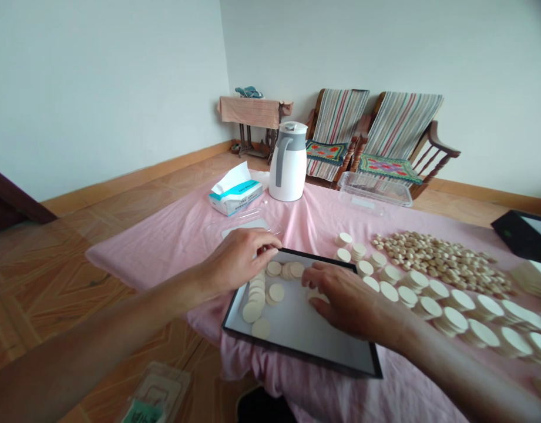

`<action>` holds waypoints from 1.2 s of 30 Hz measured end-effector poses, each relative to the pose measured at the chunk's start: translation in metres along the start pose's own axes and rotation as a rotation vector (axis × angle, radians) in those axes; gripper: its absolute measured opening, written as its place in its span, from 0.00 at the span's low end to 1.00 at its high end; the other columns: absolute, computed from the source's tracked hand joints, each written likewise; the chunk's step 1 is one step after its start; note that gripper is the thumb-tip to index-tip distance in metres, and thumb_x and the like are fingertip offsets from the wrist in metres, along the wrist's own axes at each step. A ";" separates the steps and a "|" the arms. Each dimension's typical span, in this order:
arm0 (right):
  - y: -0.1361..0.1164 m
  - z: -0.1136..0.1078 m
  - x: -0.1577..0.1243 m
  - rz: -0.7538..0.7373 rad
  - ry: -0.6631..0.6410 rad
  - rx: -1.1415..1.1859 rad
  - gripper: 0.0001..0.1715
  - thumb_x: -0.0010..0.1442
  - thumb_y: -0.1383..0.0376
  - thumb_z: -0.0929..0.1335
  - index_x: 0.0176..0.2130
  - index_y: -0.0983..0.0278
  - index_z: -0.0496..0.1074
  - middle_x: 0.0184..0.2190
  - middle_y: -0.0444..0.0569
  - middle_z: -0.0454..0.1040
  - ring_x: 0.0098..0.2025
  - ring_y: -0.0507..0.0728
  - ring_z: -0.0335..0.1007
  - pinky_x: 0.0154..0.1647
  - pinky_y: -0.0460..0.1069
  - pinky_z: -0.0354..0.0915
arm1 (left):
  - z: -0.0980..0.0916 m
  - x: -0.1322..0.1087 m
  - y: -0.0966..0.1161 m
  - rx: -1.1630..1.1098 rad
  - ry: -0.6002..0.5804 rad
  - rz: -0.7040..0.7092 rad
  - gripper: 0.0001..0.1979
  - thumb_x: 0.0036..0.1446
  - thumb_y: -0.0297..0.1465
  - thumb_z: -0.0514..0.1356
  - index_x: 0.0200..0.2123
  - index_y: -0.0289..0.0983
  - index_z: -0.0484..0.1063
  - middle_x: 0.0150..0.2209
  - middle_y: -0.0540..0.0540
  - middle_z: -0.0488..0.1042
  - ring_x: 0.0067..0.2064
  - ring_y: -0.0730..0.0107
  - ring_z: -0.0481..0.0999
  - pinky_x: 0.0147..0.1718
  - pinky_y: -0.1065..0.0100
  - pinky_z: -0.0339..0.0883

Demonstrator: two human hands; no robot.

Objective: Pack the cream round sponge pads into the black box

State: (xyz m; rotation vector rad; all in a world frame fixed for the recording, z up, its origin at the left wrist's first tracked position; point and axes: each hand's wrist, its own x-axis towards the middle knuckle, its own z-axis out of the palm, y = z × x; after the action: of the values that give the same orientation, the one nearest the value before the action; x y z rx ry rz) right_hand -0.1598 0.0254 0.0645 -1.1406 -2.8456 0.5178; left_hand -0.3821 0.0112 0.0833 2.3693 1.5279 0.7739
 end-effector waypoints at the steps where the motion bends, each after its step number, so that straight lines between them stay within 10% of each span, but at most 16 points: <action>1: -0.004 0.000 0.003 -0.025 0.004 0.024 0.12 0.54 0.69 0.64 0.41 0.63 0.67 0.40 0.50 0.70 0.41 0.57 0.69 0.42 0.50 0.59 | -0.003 -0.004 -0.003 -0.030 0.082 -0.034 0.10 0.58 0.29 0.54 0.37 0.38 0.76 0.36 0.48 0.78 0.36 0.69 0.75 0.36 0.71 0.65; 10: -0.046 0.014 0.037 -0.109 0.036 -0.037 0.10 0.56 0.70 0.63 0.40 0.67 0.67 0.38 0.53 0.71 0.39 0.57 0.70 0.36 0.48 0.60 | 0.028 -0.045 -0.042 -0.394 0.352 -0.374 0.15 0.61 0.38 0.51 0.43 0.35 0.70 0.43 0.43 0.75 0.43 0.64 0.74 0.42 0.66 0.68; 36: -0.053 0.023 0.071 -0.066 -0.038 0.065 0.16 0.49 0.70 0.67 0.41 0.66 0.66 0.39 0.51 0.69 0.37 0.54 0.68 0.38 0.48 0.59 | 0.050 -0.048 -0.053 -0.662 0.224 -0.364 0.19 0.61 0.40 0.51 0.49 0.35 0.67 0.49 0.44 0.73 0.50 0.62 0.73 0.48 0.66 0.66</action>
State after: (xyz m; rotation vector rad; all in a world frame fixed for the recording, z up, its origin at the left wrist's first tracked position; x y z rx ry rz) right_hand -0.2507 0.0311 0.0532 -1.0337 -2.8641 0.6292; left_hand -0.4123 -0.0038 0.0021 1.5222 1.4237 1.2413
